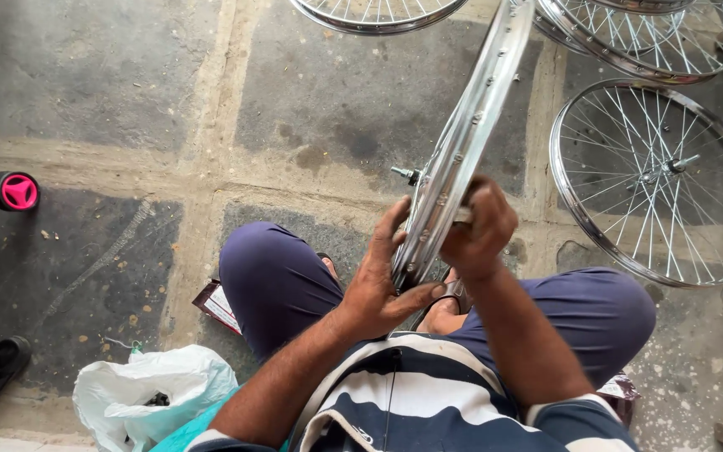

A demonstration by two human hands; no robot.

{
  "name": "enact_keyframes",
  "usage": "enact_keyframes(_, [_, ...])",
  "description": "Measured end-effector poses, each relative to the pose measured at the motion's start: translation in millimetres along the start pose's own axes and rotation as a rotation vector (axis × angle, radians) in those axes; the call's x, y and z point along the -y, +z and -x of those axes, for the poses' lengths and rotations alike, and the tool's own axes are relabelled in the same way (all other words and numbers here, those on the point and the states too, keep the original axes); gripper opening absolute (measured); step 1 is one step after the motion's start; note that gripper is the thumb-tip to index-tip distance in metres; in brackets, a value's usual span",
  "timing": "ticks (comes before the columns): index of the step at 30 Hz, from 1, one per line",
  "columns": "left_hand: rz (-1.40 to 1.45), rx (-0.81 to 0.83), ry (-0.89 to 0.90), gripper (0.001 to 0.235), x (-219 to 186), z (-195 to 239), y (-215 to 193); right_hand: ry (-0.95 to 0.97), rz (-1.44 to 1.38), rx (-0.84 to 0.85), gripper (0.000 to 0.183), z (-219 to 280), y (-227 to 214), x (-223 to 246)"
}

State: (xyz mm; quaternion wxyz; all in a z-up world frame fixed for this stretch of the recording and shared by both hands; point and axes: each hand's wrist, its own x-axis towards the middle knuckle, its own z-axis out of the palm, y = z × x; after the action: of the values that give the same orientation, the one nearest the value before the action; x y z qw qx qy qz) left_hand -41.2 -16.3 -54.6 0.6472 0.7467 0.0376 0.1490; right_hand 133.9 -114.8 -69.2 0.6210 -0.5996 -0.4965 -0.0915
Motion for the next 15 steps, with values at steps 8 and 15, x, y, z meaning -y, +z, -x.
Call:
enact_keyframes(8, [-0.066, 0.027, 0.041, 0.116, -10, -8, -3, 0.583, -0.934, 0.231, 0.027, -14, -33, 4])
enact_keyframes(15, [-0.053, 0.009, 0.057, 0.117, -13, -7, 5, 0.663, -0.346, -0.163, 0.028, 16, 8, -6])
